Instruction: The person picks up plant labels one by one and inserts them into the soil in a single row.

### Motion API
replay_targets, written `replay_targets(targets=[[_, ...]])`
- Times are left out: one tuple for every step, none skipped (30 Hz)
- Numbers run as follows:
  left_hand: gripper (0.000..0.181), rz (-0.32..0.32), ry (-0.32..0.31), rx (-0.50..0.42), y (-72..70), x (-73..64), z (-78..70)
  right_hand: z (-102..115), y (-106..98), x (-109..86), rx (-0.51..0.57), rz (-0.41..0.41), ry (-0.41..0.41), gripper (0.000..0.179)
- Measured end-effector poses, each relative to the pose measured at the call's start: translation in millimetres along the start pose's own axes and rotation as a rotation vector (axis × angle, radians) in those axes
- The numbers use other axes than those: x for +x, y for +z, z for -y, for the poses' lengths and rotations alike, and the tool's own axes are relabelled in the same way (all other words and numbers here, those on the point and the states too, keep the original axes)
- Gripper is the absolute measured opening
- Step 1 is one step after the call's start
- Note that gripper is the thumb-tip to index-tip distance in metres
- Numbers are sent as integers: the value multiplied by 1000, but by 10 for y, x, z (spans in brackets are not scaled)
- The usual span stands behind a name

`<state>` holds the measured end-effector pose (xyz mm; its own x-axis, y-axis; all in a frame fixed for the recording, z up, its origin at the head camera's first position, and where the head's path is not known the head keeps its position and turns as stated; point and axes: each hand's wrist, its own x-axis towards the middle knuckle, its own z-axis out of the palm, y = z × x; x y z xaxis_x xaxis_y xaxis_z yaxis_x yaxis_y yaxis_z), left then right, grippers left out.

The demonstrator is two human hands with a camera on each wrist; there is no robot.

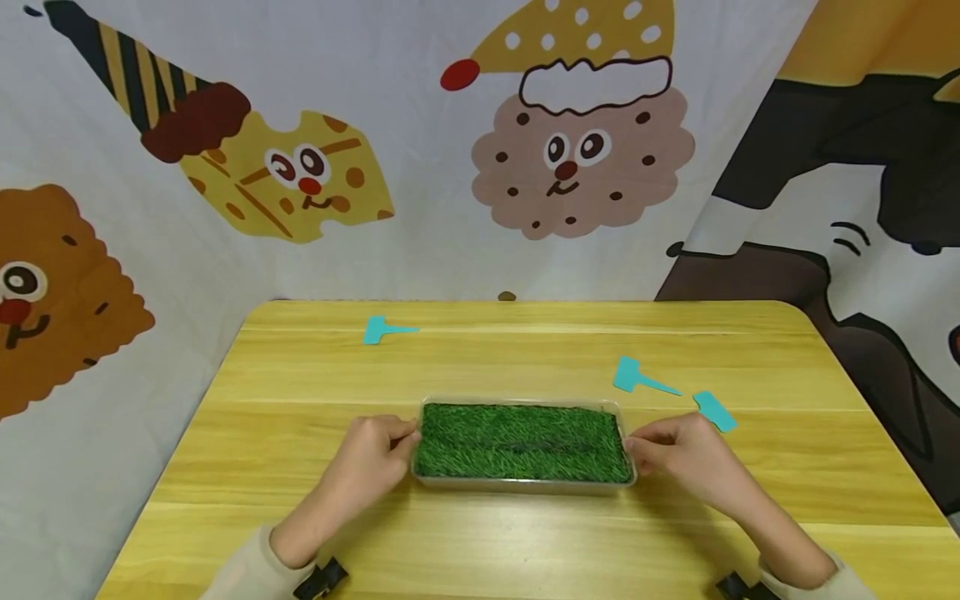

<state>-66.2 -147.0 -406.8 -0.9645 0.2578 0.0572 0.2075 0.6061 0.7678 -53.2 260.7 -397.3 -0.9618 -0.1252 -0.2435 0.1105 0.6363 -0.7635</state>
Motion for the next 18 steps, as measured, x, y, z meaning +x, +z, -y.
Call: replay_targets(targets=[[18,3,1,1,4,-4,-2,-4,-7,-6,-3,0,2,17],[19,3,3,2,10,-6,-5,-7,-13,-15,-6,-1,5,16],[19,4,3,2,15,-10,-9,-9,-17,-26,-8,-2,3,17],[19,6,3,3,19,-14,-12,-9,-21,-35,-11,-3,9,17],[19,7,3,5,24,-19,-16,-8,-26,-44,-13,-3,11,17],[19,4,4,7,27,-24,-21,-7,-28,-53,-16,-3,13,17],[19,2,7,8,31,-30,-26,-8,-31,-59,-20,-3,14,18],[18,0,7,9,34,-37,-30,-7,-33,-67,-21,-2,19,19],[18,-1,8,8,38,-44,-35,-6,-35,-74,-22,0,24,19],[18,-1,9,8,41,-50,-40,-5,-38,-79,-25,-3,33,19],[18,-5,10,6,45,-57,-45,-6,-40,-85,-28,-3,35,20],[18,-6,10,6,49,-63,-50,-9,-41,-91,-30,-3,36,20],[18,-4,8,3,52,-69,-55,-14,-42,-97,-32,-4,36,21],[18,-2,7,1,56,-74,-58,-19,-44,-102,-31,-5,35,20],[18,-1,9,-2,61,-79,-61,-25,-47,-106,-32,-5,34,20],[18,-1,9,-2,67,-83,-62,-33,-48,-110,-30,-6,34,19],[18,-1,9,-5,72,-86,-63,-47,-49,-114,-25,-4,33,19],[18,0,11,-6,77,-88,-63,-60,-51,-119,-17,-1,32,19]])
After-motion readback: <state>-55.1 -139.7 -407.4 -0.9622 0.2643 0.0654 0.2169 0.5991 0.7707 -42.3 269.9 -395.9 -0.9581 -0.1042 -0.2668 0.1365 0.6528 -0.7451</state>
